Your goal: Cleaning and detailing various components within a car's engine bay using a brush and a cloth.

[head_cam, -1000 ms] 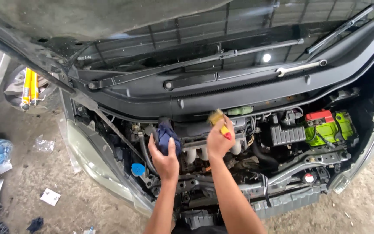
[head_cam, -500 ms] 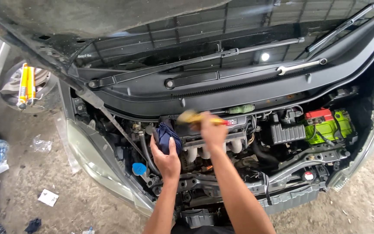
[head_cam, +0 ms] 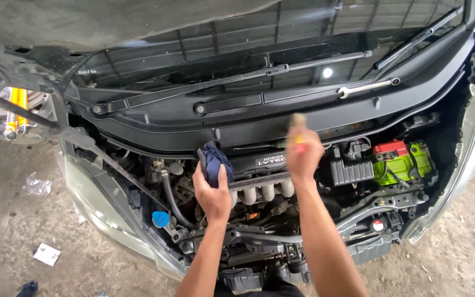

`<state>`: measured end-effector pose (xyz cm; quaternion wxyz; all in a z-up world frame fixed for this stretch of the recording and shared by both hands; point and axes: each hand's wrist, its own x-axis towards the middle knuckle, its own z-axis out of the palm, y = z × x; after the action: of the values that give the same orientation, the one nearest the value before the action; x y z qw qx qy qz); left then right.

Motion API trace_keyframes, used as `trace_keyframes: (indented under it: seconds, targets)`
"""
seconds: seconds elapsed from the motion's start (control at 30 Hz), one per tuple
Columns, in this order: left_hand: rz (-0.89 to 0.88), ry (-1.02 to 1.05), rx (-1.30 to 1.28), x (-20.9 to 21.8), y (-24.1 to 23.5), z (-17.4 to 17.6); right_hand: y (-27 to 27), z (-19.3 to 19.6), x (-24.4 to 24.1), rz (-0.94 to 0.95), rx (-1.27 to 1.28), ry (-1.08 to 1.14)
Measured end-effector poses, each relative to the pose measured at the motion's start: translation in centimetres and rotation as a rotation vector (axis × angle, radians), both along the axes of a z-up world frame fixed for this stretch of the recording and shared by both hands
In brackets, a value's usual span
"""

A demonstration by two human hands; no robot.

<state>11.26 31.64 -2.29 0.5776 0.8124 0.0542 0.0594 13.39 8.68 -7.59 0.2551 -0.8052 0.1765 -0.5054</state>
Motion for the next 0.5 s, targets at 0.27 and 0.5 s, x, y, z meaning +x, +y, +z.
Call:
trace_keyframes:
  seconds: [0.27, 0.5]
  targets:
    - [-0.143, -0.581, 0.271, 5.4, -8.3, -5.1, 0.3, 6.1, -7.8, 0.161, 0.744, 0.152]
    - [-0.644, -0.804, 0.820, 8.9, -19.0, -6.6, -0.9, 6.4, -14.1, 0.044, 0.808, 0.336]
